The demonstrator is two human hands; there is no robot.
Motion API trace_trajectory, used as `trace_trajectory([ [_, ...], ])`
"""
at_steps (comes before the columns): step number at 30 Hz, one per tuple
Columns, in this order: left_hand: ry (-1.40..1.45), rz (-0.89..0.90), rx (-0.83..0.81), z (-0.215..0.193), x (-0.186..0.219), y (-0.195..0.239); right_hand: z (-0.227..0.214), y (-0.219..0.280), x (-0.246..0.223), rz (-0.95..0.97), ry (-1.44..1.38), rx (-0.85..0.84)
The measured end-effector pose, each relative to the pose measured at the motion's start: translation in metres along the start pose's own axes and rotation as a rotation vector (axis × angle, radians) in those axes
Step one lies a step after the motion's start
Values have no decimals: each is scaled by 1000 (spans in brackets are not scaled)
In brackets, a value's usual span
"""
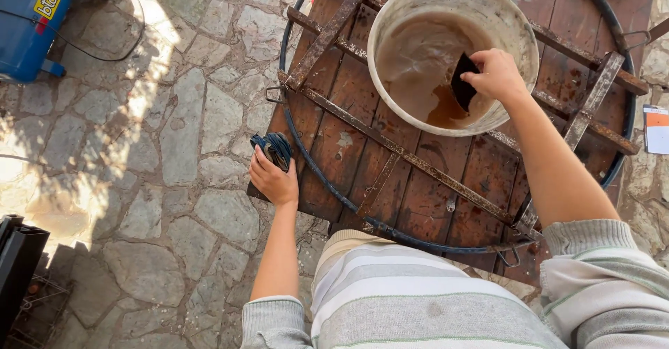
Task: Sanding and cleaning a circular metal frame using a wet cloth and a sanding block
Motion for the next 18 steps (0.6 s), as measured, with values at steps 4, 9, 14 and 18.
trace_trajectory([
  [4,-5,6,-6,-4,1,-1,1,19,4,30,12,-48],
  [9,48,27,-36,-4,-2,0,-77,127,-117,-134,-265,449],
  [14,102,33,-73,6,-11,6,-23,216,-181,-333,-188,478],
  [18,77,149,-143,-1,-15,4,56,267,-225,-423,-78,294],
])
Point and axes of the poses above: each hand's wrist, its own y-axis away from the middle knuckle, its own z-axis out of the palm, x = y × z, the point moved 2 cm from there along -y, towards the middle knuckle, and after that the axes turned 6 degrees about y, right-handed, at the moved point
